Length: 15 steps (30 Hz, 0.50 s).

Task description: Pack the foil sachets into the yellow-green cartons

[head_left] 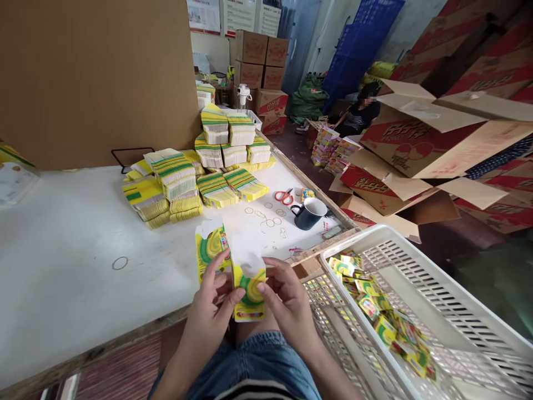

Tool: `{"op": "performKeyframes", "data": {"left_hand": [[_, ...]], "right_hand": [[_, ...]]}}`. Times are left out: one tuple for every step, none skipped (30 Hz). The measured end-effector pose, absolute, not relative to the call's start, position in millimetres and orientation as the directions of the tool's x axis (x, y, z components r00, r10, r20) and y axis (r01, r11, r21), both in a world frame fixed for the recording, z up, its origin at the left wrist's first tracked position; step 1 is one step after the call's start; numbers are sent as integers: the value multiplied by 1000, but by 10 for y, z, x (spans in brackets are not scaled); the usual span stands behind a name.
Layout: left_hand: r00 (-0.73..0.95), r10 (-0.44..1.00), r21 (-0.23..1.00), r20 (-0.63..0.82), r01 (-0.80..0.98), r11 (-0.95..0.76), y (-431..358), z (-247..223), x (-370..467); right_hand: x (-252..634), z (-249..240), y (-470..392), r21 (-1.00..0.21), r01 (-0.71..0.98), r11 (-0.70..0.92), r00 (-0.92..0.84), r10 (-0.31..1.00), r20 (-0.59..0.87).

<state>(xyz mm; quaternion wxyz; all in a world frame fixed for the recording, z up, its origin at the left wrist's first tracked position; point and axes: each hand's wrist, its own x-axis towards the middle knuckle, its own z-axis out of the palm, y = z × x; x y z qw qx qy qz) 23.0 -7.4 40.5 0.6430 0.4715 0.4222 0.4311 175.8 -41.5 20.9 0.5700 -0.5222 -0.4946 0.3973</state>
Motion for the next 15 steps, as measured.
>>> {"op": "performKeyframes", "data": {"left_hand": [[322, 935, 967, -145, -154, 203, -83, 414, 194], [372, 916, 964, -153, -146, 221, -96, 415, 162], [421, 892, 962, -162, -135, 238, -112, 409, 137], [462, 870, 959, -171, -124, 254, -134, 396, 120], [491, 854, 958, -176, -115, 263, -159, 379, 114], [507, 844, 959, -176, -104, 263, -188, 356, 118], [514, 840, 962, -174, -93, 257, -219, 330, 133], [524, 834, 964, -174, -80, 252, -250, 301, 155], [540, 823, 966, -176, -66, 250, -281, 271, 183], [562, 807, 967, -179, -50, 249, -308, 244, 213], [589, 788, 969, -180, -33, 246, -331, 221, 243], [611, 771, 971, -179, -19, 240, -349, 205, 272], [623, 762, 973, -175, -8, 230, -362, 197, 298], [621, 764, 974, -174, -8, 228, -371, 196, 321], [603, 777, 970, -179, -24, 242, -375, 203, 339]], "right_hand": [[1796, 214, -439, -985, 41, 170, 169, 970, 175], [1834, 218, -467, -981, 26, 192, 143, 971, 193], [1874, 223, -499, -980, 25, 200, 119, 972, 201], [1917, 230, -532, -980, 37, 194, 99, 975, 197], [1961, 241, -567, -983, 56, 175, 82, 980, 179], [2007, 256, -601, -987, 73, 141, 62, 987, 145], [2051, 276, -635, -991, 84, 101, 42, 994, 105], [2091, 301, -665, -994, 91, 63, 21, 998, 65], [2124, 326, -693, -995, 95, 32, 5, 999, 33], [2149, 351, -717, -994, 105, 14, -4, 1000, 13], [2164, 371, -735, -992, 128, 8, -5, 1000, 7], [2169, 384, -749, -987, 159, 17, 4, 1000, 17], [2166, 389, -758, -981, 189, 31, 18, 999, 35], [2158, 385, -762, -978, 206, 40, 34, 998, 48], [2146, 372, -761, -979, 198, 46, 60, 996, 59]]}}
